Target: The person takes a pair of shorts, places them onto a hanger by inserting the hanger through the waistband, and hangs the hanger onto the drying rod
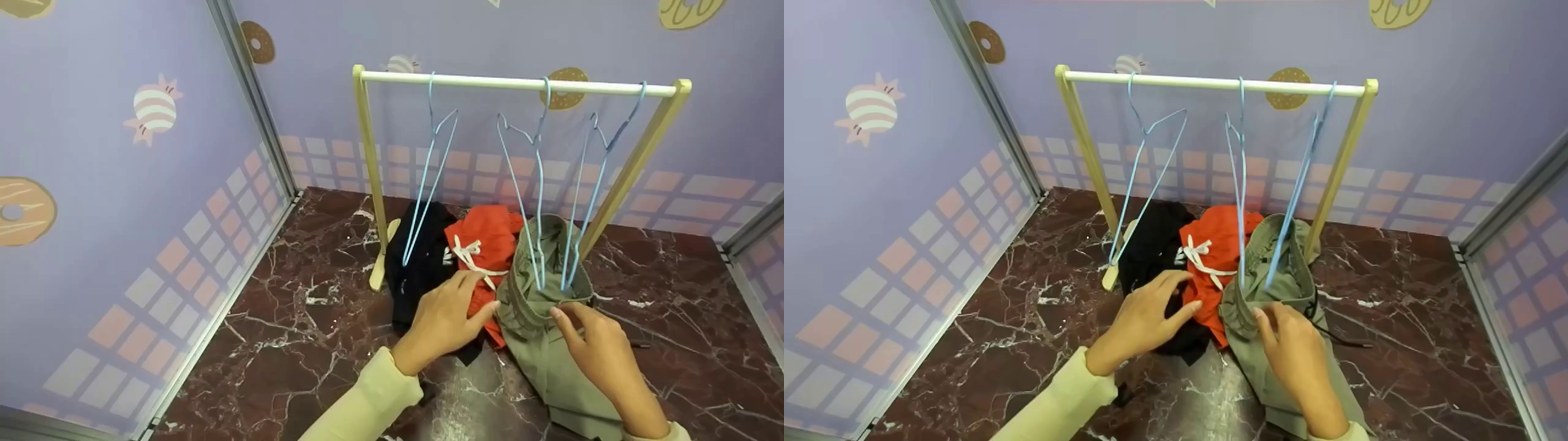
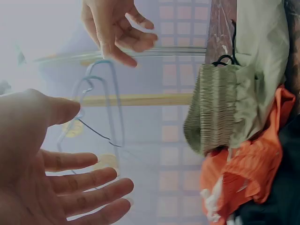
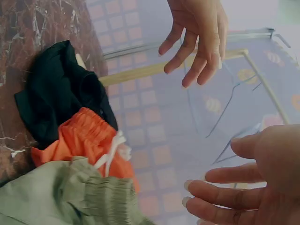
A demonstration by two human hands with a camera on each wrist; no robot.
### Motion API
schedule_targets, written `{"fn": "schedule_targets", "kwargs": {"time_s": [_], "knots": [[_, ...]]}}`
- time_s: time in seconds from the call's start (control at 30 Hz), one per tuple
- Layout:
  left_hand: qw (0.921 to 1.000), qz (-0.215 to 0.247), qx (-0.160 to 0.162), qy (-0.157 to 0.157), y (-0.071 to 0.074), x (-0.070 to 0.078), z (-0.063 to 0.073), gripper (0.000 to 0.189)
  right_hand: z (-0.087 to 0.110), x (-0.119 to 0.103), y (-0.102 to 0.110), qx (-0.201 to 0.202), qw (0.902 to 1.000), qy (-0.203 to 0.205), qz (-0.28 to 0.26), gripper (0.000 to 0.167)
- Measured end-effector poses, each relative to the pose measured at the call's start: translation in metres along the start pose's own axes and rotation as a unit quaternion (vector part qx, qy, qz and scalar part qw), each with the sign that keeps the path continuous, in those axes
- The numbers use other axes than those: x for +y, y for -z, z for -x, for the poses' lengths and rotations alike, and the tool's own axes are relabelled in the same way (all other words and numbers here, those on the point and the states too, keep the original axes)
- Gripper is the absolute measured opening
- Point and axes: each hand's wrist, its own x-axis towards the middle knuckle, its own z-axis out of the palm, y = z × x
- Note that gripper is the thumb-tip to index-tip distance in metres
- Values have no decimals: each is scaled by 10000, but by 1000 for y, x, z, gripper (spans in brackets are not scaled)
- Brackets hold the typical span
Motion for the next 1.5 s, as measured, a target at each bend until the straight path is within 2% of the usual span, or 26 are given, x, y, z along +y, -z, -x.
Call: {"fn": "schedule_targets", "kwargs": {"time_s": [0.17, 0.3, 0.47, 0.63, 0.73, 1.07, 1.3, 1.5], "knots": [[9992, 264, 120, 263, -14, -5, 1, 44, -3, 13, -12, 37, 9996, -270, 26, 33], [9981, 406, 94, 456, -24, -7, 1, 39, -4, 22, -21, 377, 9978, -548, 33, 31], [9966, 577, 98, 588, -34, -10, 0, 36, -7, 30, -30, 616, 9950, -790, 50, 34], [9956, 652, 193, 639, -45, -11, -1, 32, -10, 37, -39, 669, 9925, -1026, -19, 38], [9948, 734, 179, 688, -51, -10, -3, 30, -13, 40, -43, 524, 9914, -1196, -107, 45], [9922, 872, 0, 886, -69, -4, -8, 29, -24, 42, -52, -349, 9849, -1692, -110, 59], [9893, 1053, -121, 999, -77, -1, -9, 29, -32, 49, -60, -452, 9844, -1686, 232, 52], [9888, 1108, -167, 981, -83, 2, -10, 28, -36, 49, -67, -434, 9842, -1715, 110, 44]]}}
